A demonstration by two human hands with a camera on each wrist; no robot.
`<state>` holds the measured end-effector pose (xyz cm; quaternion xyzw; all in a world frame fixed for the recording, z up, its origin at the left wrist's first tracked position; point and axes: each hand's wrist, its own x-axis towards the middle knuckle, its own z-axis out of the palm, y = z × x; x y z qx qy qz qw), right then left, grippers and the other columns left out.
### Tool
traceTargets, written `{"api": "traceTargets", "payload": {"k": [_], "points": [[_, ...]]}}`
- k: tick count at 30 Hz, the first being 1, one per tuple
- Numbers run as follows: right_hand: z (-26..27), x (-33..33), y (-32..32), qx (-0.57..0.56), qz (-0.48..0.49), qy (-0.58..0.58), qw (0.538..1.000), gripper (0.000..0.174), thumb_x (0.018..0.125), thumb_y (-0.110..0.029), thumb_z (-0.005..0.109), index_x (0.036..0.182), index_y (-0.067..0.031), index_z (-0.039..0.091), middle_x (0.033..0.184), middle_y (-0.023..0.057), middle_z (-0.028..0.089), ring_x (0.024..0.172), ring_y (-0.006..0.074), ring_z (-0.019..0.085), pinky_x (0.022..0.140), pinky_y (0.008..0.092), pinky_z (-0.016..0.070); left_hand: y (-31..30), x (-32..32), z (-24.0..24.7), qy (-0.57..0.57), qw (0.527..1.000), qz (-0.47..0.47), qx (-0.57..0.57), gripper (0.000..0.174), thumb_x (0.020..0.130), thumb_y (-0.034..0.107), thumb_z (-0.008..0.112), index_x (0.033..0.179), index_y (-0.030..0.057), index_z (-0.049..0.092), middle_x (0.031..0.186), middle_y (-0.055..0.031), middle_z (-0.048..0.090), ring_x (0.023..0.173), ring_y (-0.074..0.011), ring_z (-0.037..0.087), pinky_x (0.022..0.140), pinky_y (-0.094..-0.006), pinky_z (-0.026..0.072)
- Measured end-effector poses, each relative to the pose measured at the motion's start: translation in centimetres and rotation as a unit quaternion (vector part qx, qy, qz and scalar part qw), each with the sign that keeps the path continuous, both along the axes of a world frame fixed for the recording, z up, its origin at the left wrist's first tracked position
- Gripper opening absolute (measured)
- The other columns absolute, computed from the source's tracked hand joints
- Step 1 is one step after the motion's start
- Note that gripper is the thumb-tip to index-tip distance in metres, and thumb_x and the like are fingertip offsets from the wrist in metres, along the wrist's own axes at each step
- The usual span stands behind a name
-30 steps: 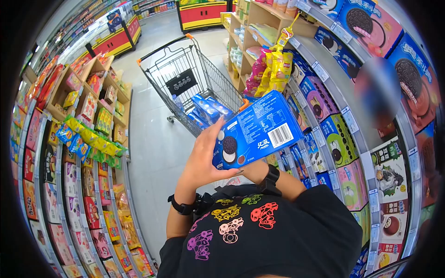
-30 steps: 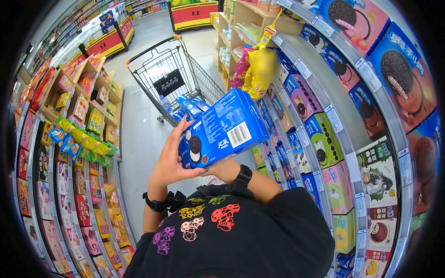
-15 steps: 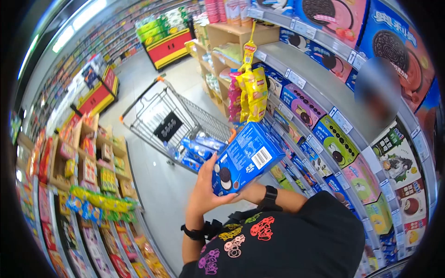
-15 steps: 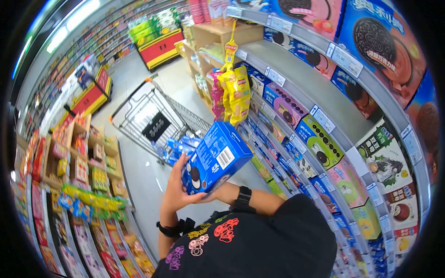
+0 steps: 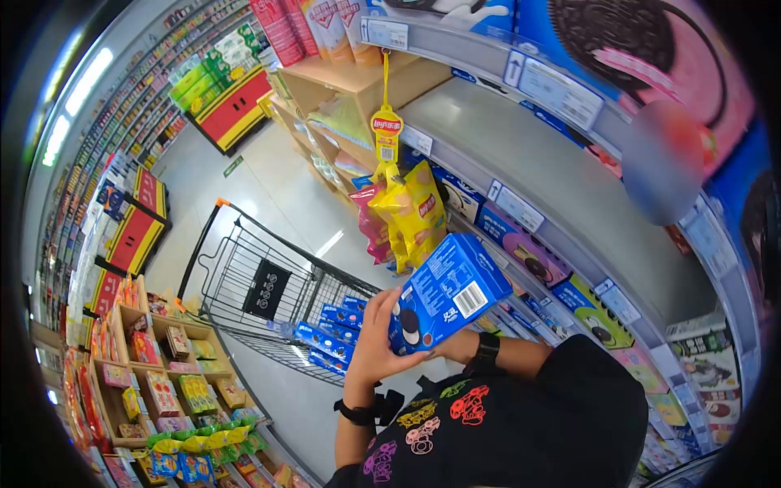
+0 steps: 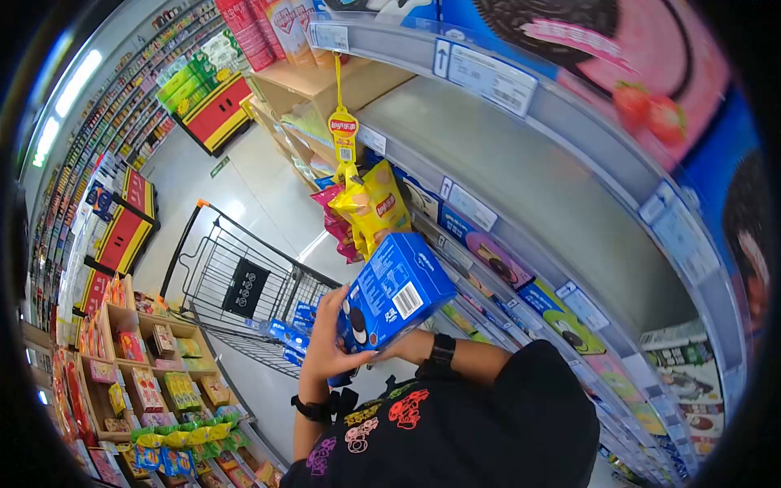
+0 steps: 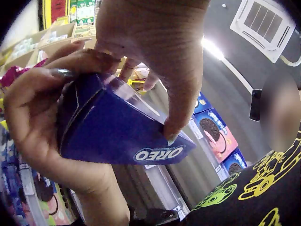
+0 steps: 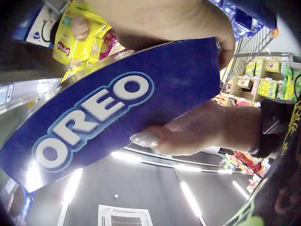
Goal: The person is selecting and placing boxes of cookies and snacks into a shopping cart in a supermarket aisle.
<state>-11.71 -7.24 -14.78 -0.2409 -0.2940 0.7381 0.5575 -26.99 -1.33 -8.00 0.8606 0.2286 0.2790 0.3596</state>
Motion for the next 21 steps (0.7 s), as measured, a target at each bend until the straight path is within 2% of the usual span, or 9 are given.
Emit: {"api": "traceTargets", "payload": {"k": [5,7,8,9,11,12,15,18,21], "points": [[0.7,1.9,4.1,0.087,-0.004,-0.135,0.987,0.066,0.090,-0.040,0.054,0.143,-0.0127,0.025,0.145,0.0082,0.034,0.132,0.0238,0.035,0.110,0.0392,0.0284,3.3,0.9,0.6,-0.016,0.999,0.025,0.040,0.098,0.055,0.032,0.082,0.136,0.0012,0.036,0.130,-0.0219,0.042,0.120,-0.0375,0.042,0.101,-0.0443,0.0339],[1.3,1.7,5.0,0.153,-0.005,-0.298,0.942,0.058,0.091,-0.021,0.057,0.140,-0.0080,0.028,0.139,0.0093,0.040,0.127,0.0203,0.041,0.107,0.0371,0.0348,3.7,0.0,0.8,-0.031,0.997,0.043,0.052,0.098,0.053,0.027,0.083,0.136,0.0035,0.036,0.128,-0.0216,0.042,0.117,-0.0374,0.044,0.098,-0.0437,0.0382],[1.8,1.1,5.1,0.065,0.009,-0.225,0.972,0.057,0.092,-0.030,0.051,0.141,-0.0092,0.028,0.139,0.0094,0.040,0.128,0.0219,0.041,0.106,0.0389,0.0343,3.7,-0.6,0.8,-0.034,0.997,0.044,0.051,0.098,0.054,0.027,0.083,0.136,0.0037,0.035,0.129,-0.0216,0.043,0.117,-0.0376,0.044,0.098,-0.0440,0.0379],[5.0,-0.3,4.8,-0.023,0.021,-0.150,0.988,0.059,0.093,-0.040,0.044,0.141,-0.0104,0.028,0.140,0.0096,0.040,0.128,0.0235,0.040,0.106,0.0407,0.0338,3.5,-1.4,0.8,-0.031,0.997,0.048,0.052,0.098,0.055,0.027,0.083,0.137,0.0036,0.035,0.129,-0.0217,0.042,0.118,-0.0378,0.044,0.098,-0.0442,0.0377],[8.9,-2.9,3.8,-0.121,0.011,-0.084,0.989,0.060,0.095,-0.050,0.035,0.141,-0.0112,0.031,0.139,0.0106,0.042,0.127,0.0255,0.041,0.105,0.0431,0.0344,3.2,-3.2,0.9,-0.026,0.997,0.051,0.058,0.098,0.055,0.028,0.083,0.137,0.0034,0.034,0.130,-0.0221,0.042,0.119,-0.0383,0.043,0.099,-0.0446,0.0373],[8.3,-3.8,3.5,-0.143,0.010,-0.018,0.989,0.060,0.095,-0.050,0.035,0.140,-0.0110,0.032,0.138,0.0109,0.043,0.126,0.0259,0.042,0.104,0.0433,0.0351,2.9,-4.3,0.9,-0.024,0.997,0.045,0.052,0.099,0.055,0.028,0.083,0.137,0.0033,0.034,0.131,-0.0223,0.042,0.120,-0.0385,0.043,0.100,-0.0449,0.0367],[2.1,-6.3,2.9,-0.133,0.045,0.197,0.970,0.058,0.095,-0.050,0.034,0.138,-0.0103,0.036,0.135,0.0119,0.045,0.122,0.0268,0.045,0.102,0.0438,0.0373,2.1,-7.5,0.4,-0.023,0.999,0.022,0.022,0.102,0.056,0.031,0.084,0.138,0.0029,0.031,0.133,-0.0229,0.041,0.121,-0.0390,0.041,0.101,-0.0456,0.0351],[-2.6,-9.1,1.8,-0.097,0.128,0.382,0.910,0.057,0.095,-0.050,0.033,0.135,-0.0097,0.039,0.133,0.0128,0.048,0.119,0.0278,0.048,0.100,0.0442,0.0396,1.3,-10.3,-0.8,-0.021,0.999,-0.016,-0.023,0.109,0.055,0.034,0.085,0.141,0.0023,0.026,0.138,-0.0235,0.037,0.125,-0.0393,0.038,0.104,-0.0458,0.0328],[-5.6,-11.5,0.7,-0.081,0.180,0.478,0.856,0.056,0.095,-0.050,0.031,0.133,-0.0091,0.043,0.130,0.0138,0.051,0.116,0.0288,0.052,0.098,0.0447,0.0418,0.3,-12.2,-1.6,0.017,0.998,-0.035,-0.053,0.113,0.055,0.036,0.086,0.142,0.0021,0.024,0.140,-0.0237,0.034,0.129,-0.0396,0.034,0.105,-0.0456,0.0319]]}}
